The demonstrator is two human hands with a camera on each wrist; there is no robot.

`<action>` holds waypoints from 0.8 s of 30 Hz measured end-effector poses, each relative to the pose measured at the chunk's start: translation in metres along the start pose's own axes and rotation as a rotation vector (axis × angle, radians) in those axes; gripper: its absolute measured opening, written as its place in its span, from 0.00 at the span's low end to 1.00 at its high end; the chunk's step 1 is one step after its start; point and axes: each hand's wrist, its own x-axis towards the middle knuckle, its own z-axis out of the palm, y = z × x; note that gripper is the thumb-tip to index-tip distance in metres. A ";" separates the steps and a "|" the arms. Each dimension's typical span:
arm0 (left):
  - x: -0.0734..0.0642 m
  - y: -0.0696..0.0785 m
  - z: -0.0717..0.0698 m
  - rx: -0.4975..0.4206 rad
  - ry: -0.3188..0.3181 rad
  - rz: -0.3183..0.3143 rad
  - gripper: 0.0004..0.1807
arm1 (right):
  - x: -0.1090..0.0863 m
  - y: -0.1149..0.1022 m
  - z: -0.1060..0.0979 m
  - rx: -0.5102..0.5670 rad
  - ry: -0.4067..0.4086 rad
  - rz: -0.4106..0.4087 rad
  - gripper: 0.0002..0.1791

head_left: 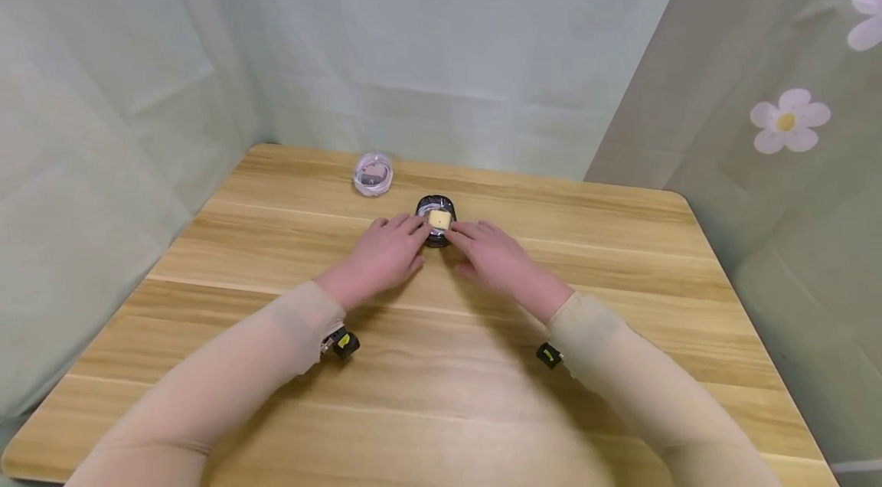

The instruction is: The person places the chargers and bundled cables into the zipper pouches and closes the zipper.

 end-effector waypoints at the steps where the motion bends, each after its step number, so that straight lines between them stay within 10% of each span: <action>1: 0.002 -0.001 0.000 -0.003 -0.005 -0.007 0.35 | 0.002 0.001 0.000 -0.004 -0.002 0.004 0.38; 24: 0.047 -0.032 0.011 -0.022 -0.035 -0.095 0.35 | 0.053 0.029 0.007 0.004 -0.080 0.078 0.42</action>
